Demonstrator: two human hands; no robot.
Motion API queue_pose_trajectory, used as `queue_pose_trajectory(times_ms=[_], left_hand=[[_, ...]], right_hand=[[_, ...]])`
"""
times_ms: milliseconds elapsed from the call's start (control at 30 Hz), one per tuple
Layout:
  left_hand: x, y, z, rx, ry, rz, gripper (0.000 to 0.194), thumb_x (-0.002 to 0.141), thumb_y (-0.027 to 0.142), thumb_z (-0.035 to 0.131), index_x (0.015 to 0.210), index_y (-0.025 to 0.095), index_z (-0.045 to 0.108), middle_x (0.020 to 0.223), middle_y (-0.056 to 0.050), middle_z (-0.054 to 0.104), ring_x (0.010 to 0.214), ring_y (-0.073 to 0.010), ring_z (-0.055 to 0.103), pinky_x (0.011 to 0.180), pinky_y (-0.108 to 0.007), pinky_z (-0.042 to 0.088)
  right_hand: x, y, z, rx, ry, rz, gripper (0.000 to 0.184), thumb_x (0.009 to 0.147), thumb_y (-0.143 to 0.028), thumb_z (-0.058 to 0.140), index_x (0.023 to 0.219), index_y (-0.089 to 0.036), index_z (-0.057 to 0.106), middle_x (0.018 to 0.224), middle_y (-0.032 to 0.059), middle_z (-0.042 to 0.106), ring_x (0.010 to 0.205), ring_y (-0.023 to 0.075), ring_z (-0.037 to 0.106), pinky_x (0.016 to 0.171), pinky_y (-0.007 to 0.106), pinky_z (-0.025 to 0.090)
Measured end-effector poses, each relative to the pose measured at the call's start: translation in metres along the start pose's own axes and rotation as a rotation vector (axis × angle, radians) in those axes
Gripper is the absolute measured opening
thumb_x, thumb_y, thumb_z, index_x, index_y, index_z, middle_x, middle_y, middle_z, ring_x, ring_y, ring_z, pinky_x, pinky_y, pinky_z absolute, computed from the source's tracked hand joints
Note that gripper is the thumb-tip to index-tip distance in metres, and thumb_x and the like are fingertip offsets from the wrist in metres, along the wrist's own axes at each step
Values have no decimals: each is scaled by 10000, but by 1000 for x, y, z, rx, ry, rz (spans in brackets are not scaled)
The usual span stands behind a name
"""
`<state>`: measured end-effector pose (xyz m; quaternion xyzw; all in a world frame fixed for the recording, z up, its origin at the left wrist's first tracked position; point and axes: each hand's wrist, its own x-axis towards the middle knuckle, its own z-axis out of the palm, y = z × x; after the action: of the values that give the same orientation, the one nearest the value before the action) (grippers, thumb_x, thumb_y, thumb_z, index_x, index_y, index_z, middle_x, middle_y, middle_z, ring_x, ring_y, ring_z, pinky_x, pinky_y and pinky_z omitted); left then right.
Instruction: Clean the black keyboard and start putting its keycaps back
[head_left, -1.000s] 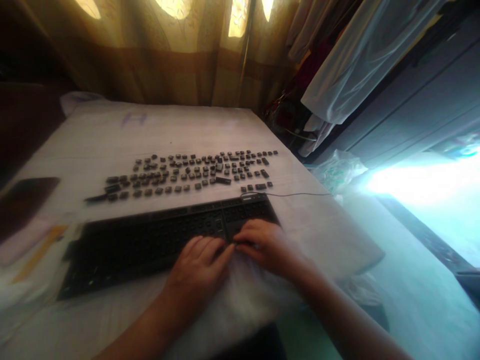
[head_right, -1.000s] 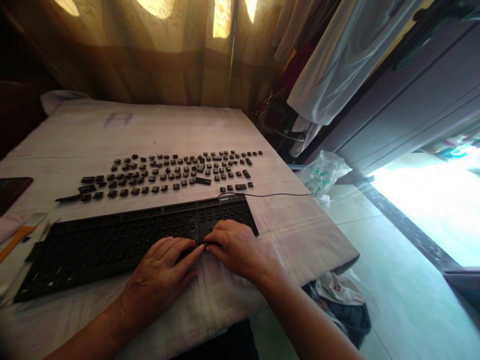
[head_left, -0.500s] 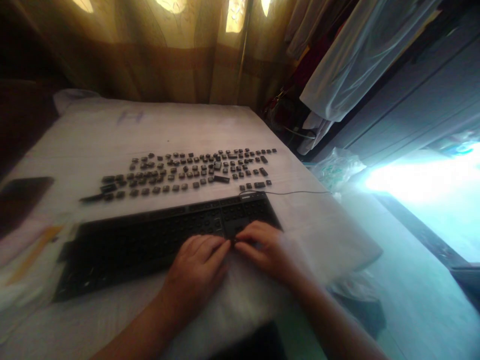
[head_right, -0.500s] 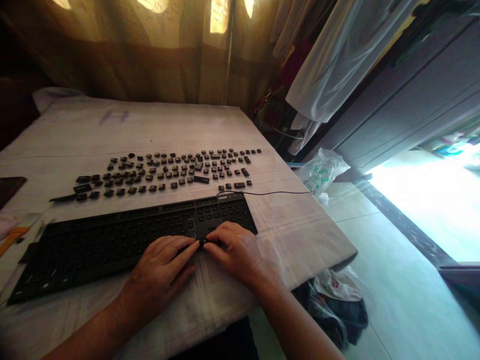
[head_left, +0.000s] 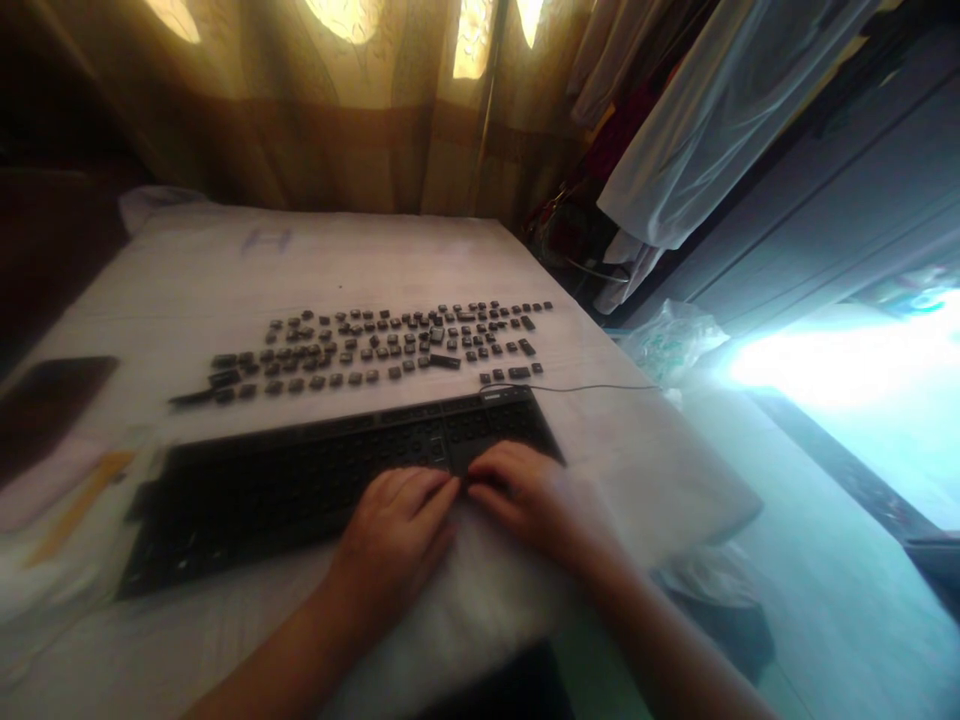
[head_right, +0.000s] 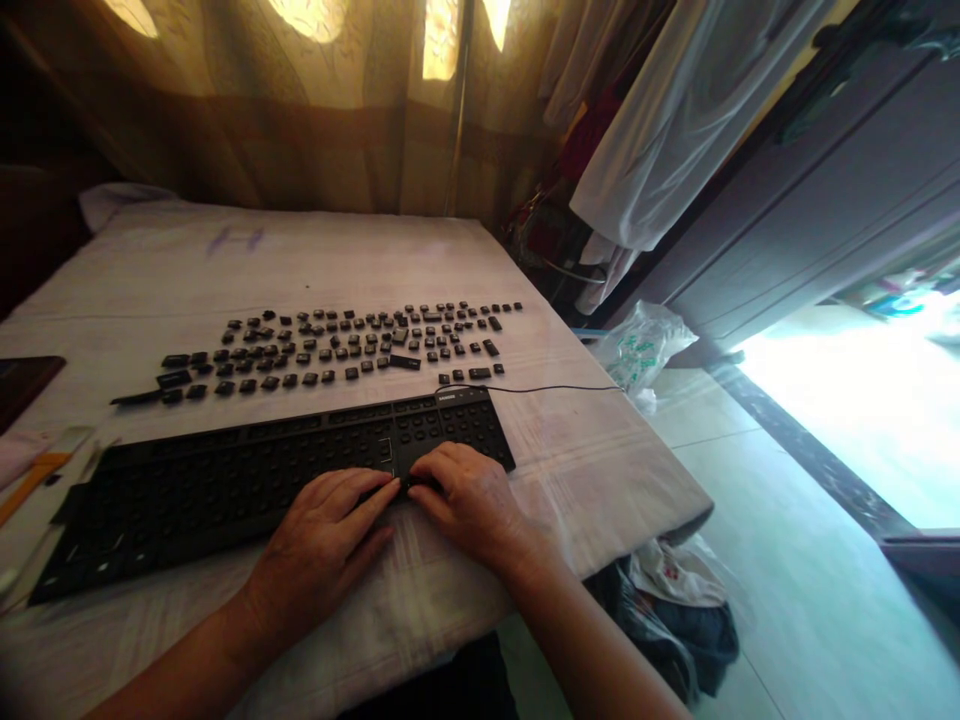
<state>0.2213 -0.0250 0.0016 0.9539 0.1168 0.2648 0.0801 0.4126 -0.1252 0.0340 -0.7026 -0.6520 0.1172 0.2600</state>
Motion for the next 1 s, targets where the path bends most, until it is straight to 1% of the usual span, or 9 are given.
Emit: queue_pose_trajectory(times_ms=[100,200,267,367,467,600,733,833,1000], left_hand=[[1,0,0,-3,6,3,325,978,237,483,1233,122,650,1113,-130,712,1020,-285,653,894,-476,552],[1,-1,1,0,9,-2,323,981,234,474,1235,132,647,1108,-122,714,1014,-281,652,894,-467,550],[1,-1,1,0,10,-5,323,979,228,477,1237,129,644,1110,-123,713,1017,-281,651,894,-463,549],[0,-1,1,-6,5,4,331,966,213,497,1245,106,638,1114,-135,710,1016,-288,649,886,-471,548],[-1,-1,1,1,3,11,333,954,202,509,1241,99,643,1120,-138,709,1028,-294,644,893,-481,543],[-2,-1,2,8,4,7,336,955,205,507,1247,111,645,1137,-134,706,1046,-291,637,909,-477,538],[-2,0,2,20,11,21,341,966,214,491,1258,127,644,1161,-131,701,1067,-285,632,930,-471,533],[-1,1,2,43,8,24,341,972,224,479,1255,140,650,1172,-130,698,1075,-287,631,934,-476,534],[-2,2,4,63,13,20,344,980,239,467,1252,151,657,1165,-130,701,1076,-293,632,929,-493,536]], right_hand=[[3,-1,0,-21,-8,-30,269,894,-172,674,1148,-250,716,1056,57,720,955,202,679,830,341,567],[5,-4,0,-31,-40,-63,236,902,-178,676,1124,-232,737,1060,71,711,964,204,674,842,337,569],[4,-6,-1,-15,-30,-47,208,905,-169,672,1098,-200,744,1051,79,720,961,204,682,855,332,570],[2,-7,0,45,10,23,194,919,-164,651,1082,-206,747,1033,60,749,950,194,704,869,323,575],[0,-7,2,106,66,134,234,907,-155,637,1101,-232,743,1042,38,772,952,193,724,875,324,584],[-1,-4,4,174,101,241,229,874,-158,642,1069,-208,751,1016,48,787,909,201,740,848,331,594],[0,-4,3,208,62,253,196,872,-172,643,1023,-219,759,994,42,790,907,206,739,840,341,585],[2,-6,0,178,-4,244,199,877,-160,641,1027,-214,760,996,38,788,920,208,734,833,338,576],[4,-7,-4,50,-74,144,207,902,-156,637,1060,-215,758,1007,39,770,940,192,717,847,318,562]])
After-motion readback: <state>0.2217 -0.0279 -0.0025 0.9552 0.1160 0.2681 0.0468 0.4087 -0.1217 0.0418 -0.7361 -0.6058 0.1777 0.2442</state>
